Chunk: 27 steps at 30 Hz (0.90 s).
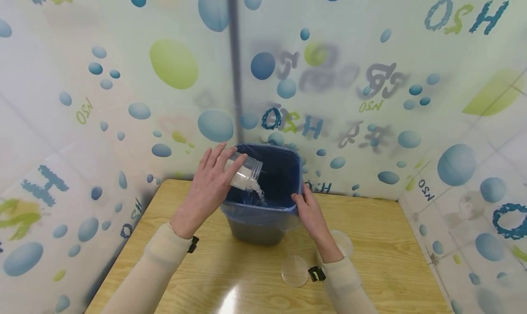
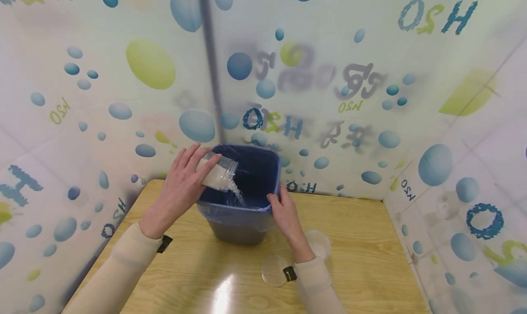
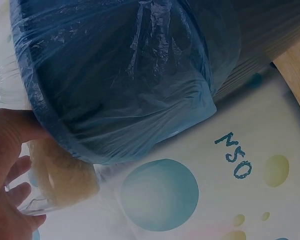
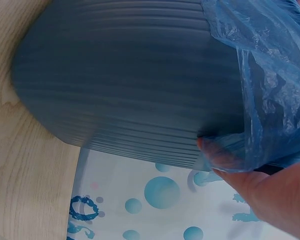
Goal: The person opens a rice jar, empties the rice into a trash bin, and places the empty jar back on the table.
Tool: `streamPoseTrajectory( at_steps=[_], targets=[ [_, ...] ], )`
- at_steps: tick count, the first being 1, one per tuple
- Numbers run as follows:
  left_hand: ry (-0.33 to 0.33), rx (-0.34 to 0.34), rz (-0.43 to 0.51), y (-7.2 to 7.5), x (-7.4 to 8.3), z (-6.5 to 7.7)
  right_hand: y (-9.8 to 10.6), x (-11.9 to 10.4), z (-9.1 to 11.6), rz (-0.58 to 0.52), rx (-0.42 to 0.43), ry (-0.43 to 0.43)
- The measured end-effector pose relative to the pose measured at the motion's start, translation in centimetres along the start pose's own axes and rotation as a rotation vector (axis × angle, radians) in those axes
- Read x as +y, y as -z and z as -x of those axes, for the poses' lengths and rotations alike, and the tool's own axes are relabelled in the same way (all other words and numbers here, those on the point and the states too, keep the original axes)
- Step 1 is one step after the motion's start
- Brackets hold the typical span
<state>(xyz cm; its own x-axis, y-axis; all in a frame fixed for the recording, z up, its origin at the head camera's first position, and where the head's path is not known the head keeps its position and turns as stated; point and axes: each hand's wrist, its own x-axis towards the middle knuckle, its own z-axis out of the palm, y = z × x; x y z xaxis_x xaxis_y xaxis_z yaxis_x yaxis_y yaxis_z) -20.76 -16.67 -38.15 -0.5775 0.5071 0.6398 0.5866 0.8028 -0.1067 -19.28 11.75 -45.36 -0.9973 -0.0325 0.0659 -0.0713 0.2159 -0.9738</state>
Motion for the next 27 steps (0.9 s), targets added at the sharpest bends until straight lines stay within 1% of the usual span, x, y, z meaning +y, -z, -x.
streamPoseTrajectory(
  at_steps=[8,13,20,27],
  targets=[
    [0.0,-0.011,-0.001,-0.07,0.03,-0.02,-0.04,0.03,-0.04,-0.013,0.001,0.007],
    [0.001,-0.01,-0.005,-0.09,0.07,-0.08,-0.05,0.14,-0.05,0.006,0.003,0.017],
    [0.008,-0.015,-0.002,-0.15,0.06,-0.05,-0.01,0.16,-0.14,-0.012,-0.011,-0.001],
    [0.011,-0.023,-0.02,-0.05,0.11,-0.07,0.06,0.17,-0.12,-0.013,-0.011,-0.012]
  ],
)
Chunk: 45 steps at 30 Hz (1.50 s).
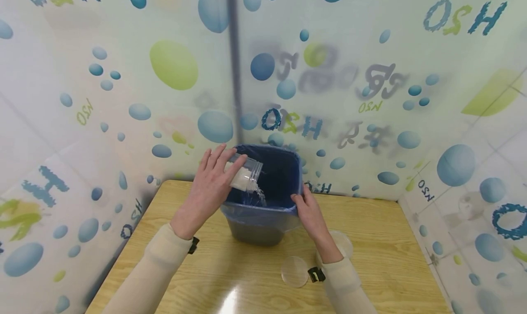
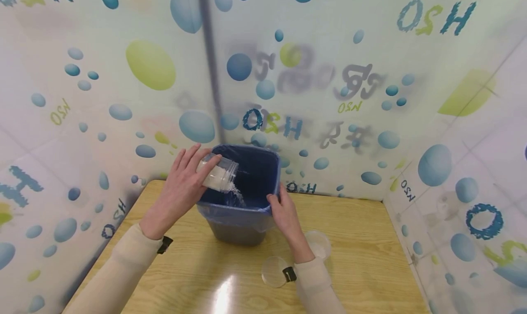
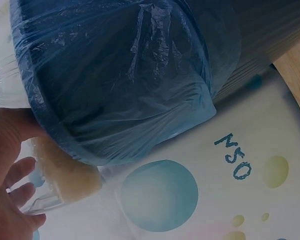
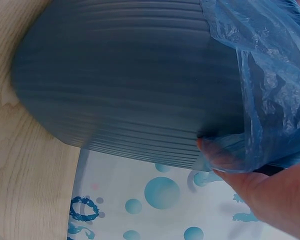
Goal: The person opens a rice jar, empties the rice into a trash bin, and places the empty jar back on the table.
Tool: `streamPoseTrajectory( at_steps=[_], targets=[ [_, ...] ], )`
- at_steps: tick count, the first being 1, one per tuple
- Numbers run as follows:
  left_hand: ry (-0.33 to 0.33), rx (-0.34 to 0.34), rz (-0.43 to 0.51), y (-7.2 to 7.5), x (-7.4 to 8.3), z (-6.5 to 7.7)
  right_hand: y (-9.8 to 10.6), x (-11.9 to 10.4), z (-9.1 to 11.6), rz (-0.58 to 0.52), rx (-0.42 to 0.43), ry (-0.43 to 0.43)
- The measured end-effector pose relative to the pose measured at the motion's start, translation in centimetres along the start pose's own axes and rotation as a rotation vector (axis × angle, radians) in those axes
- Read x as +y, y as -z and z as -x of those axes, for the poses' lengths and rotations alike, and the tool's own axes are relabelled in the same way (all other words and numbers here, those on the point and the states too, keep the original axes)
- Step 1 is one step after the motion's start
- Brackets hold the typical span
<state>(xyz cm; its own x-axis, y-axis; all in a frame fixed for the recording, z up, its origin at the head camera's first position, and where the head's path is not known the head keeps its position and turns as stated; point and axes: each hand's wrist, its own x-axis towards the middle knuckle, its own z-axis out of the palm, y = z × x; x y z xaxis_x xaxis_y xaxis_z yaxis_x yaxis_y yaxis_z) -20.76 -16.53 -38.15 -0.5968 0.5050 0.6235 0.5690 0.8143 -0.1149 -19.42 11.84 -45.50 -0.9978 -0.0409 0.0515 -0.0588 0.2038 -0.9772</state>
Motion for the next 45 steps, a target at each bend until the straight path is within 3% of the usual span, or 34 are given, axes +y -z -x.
streamPoseTrajectory(
  at_steps=[14,30,45],
  targets=[
    [0.017,0.085,-0.01,-0.15,0.1,-0.02,0.0,-0.08,0.07,-0.005,-0.007,0.002],
    [0.008,0.065,0.053,-0.06,0.18,0.16,-0.01,0.01,0.12,-0.007,-0.015,0.007],
    [-0.028,0.063,0.011,-0.19,0.19,0.16,-0.03,0.01,0.13,0.0,-0.012,0.008]
  ],
)
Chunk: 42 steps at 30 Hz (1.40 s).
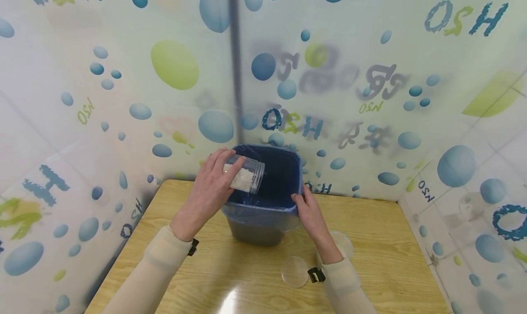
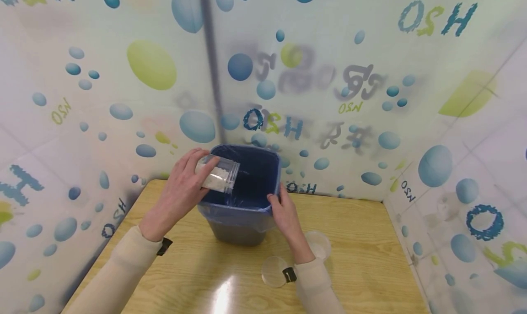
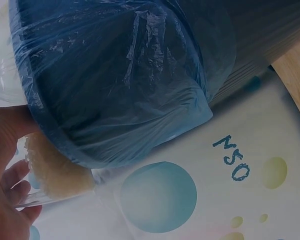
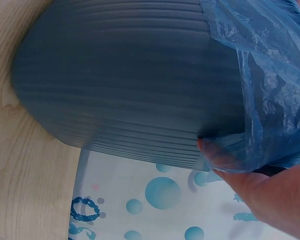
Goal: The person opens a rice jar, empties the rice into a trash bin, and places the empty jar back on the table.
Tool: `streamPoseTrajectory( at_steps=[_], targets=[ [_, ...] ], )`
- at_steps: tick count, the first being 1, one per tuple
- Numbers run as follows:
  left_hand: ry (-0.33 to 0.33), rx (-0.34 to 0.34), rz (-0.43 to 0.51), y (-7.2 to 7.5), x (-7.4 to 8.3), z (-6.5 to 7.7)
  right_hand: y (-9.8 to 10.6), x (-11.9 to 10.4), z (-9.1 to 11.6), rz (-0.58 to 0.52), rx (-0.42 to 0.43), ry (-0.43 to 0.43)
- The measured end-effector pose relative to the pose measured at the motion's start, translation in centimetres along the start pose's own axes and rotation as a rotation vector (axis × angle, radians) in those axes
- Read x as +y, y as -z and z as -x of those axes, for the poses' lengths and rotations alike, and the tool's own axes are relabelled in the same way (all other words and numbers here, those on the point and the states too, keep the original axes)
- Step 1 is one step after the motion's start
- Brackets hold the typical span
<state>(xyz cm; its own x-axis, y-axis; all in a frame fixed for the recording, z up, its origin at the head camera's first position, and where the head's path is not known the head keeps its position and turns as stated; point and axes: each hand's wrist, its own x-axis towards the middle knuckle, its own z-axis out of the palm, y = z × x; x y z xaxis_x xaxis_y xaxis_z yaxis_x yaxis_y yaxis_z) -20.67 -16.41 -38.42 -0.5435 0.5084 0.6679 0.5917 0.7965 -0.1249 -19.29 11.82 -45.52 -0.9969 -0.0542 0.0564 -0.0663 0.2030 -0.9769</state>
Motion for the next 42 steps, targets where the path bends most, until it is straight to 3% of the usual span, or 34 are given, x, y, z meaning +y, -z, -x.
streamPoseTrajectory(
  at_steps=[42],
  targets=[
    [0.001,-0.053,0.001,0.02,0.24,0.16,0.1,-0.1,0.12,-0.037,-0.02,0.001]
  ],
)
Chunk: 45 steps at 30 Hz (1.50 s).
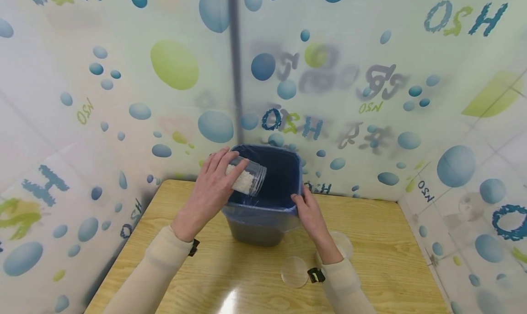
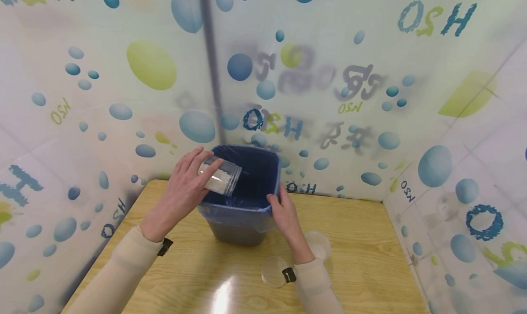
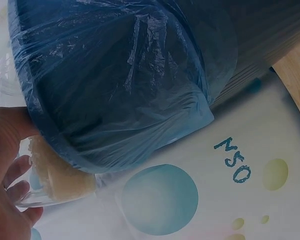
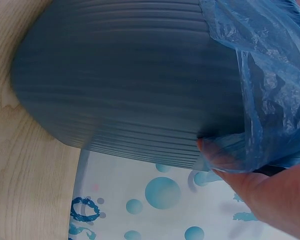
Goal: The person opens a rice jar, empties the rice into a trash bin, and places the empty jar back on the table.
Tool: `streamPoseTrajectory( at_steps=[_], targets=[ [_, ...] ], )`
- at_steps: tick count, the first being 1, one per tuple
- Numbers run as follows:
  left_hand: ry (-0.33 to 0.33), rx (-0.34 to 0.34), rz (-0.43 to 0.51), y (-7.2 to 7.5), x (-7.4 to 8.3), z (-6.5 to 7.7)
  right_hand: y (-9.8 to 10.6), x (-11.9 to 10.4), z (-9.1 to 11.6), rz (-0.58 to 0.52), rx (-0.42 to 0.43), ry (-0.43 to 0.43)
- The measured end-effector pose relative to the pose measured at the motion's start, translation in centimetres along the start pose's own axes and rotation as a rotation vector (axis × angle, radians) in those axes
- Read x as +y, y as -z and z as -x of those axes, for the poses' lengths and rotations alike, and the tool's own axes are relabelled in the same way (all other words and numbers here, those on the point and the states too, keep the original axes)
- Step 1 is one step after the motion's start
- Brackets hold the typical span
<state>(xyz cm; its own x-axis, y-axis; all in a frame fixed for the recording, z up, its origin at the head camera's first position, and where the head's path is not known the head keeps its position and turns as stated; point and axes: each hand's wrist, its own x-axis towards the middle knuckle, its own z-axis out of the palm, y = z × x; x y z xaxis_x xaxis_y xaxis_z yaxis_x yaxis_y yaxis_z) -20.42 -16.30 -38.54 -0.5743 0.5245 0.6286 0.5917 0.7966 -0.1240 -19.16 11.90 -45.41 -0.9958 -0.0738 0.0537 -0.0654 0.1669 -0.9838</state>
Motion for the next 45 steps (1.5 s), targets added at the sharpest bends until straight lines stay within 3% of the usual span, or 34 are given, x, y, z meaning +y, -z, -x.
streamPoseTrajectory(
  at_steps=[20,36,45],
  targets=[
    [-0.036,0.011,0.024,-0.18,-0.09,-0.26,-0.12,-0.01,-0.21,0.032,0.029,0.015],
    [-0.041,-0.041,0.048,-0.19,0.14,-0.2,-0.12,-0.05,-0.01,0.036,0.029,0.008],
    [-0.038,0.001,0.038,-0.38,0.16,-0.4,-0.06,0.16,-0.03,0.042,0.025,0.002]
  ],
)
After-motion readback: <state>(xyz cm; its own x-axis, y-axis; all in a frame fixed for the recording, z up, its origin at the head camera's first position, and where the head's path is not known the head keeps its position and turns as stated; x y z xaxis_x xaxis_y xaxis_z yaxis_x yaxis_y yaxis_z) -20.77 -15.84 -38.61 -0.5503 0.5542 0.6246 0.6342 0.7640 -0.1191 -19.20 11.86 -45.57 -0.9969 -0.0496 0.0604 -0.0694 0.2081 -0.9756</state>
